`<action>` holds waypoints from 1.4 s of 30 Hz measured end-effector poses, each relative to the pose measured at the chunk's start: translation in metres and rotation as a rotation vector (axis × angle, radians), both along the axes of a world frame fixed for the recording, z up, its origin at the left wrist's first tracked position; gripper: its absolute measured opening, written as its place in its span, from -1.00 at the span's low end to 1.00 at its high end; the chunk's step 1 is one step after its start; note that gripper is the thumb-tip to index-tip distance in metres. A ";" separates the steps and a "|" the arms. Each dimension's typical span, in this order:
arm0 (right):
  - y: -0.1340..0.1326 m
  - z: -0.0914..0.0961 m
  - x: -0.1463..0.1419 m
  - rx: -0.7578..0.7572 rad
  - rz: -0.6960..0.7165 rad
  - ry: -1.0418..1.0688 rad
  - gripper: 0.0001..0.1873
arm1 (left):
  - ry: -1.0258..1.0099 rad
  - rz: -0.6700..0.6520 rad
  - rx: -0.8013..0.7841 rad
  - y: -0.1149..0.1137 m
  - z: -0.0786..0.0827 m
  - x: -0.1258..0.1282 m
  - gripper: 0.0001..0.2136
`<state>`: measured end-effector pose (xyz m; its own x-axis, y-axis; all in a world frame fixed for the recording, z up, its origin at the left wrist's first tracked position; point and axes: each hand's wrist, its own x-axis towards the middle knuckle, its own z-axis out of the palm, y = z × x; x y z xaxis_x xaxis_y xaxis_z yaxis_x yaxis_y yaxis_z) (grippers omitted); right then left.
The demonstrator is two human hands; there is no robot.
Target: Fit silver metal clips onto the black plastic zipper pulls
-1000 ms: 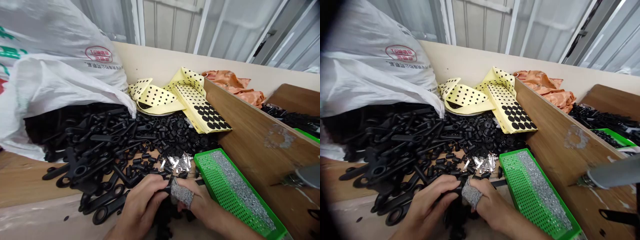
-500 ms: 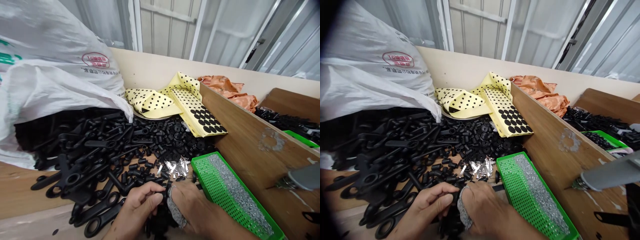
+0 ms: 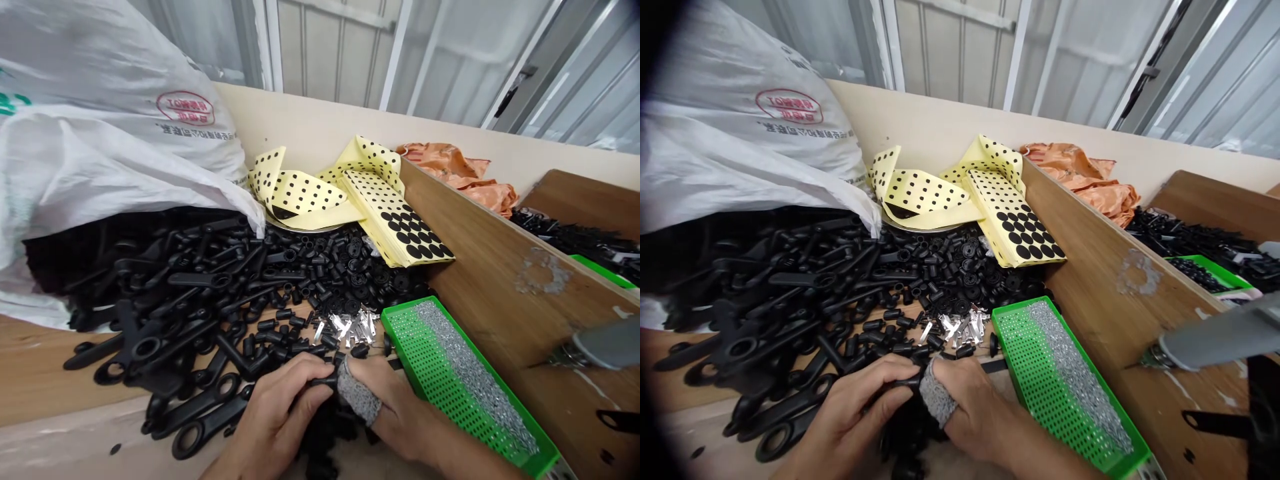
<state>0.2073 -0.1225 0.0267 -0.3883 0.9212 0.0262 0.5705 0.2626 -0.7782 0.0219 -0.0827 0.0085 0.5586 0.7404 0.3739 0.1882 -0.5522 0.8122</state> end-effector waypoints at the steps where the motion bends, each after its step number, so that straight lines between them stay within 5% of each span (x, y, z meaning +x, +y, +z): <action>1: 0.000 -0.003 -0.002 -0.040 -0.037 0.053 -0.86 | 0.000 -0.001 0.058 0.000 -0.001 -0.001 -0.82; 7: 0.002 -0.024 -0.018 -0.539 -0.191 0.586 -0.70 | 0.002 0.083 0.354 -0.004 -0.004 -0.002 -0.76; 9: 0.003 -0.022 -0.016 -0.440 -0.166 0.506 -0.72 | 0.002 0.077 0.354 -0.003 -0.004 -0.003 -0.76; 11: 0.003 -0.015 -0.012 -0.170 -0.098 0.275 -0.81 | -0.009 0.043 0.295 -0.002 -0.003 -0.004 -0.77; 15: 0.006 -0.003 -0.005 0.201 0.051 -0.011 -0.90 | -0.045 0.035 0.046 0.000 0.002 -0.006 -0.83; 27: 0.005 0.000 -0.010 0.391 0.048 -0.196 -0.91 | -0.125 0.157 -0.562 -0.008 -0.002 -0.011 -0.80; 30: 0.002 0.000 -0.010 0.321 0.047 -0.123 -0.88 | -0.097 0.155 -0.479 -0.010 0.000 -0.011 -0.82; 36: -0.005 0.008 -0.013 0.045 0.000 0.038 -0.85 | -0.080 0.123 -0.067 -0.012 0.000 -0.014 -0.81; 42: -0.016 -0.003 -0.018 -0.093 -0.170 0.059 -0.83 | -0.125 0.171 0.066 -0.016 -0.006 -0.013 -0.74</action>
<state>0.1893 -0.1385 0.0233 -0.2275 0.9728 -0.0435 0.5529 0.0923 -0.8281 0.0084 -0.0992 0.0024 0.3737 0.7918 0.4831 0.1839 -0.5737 0.7981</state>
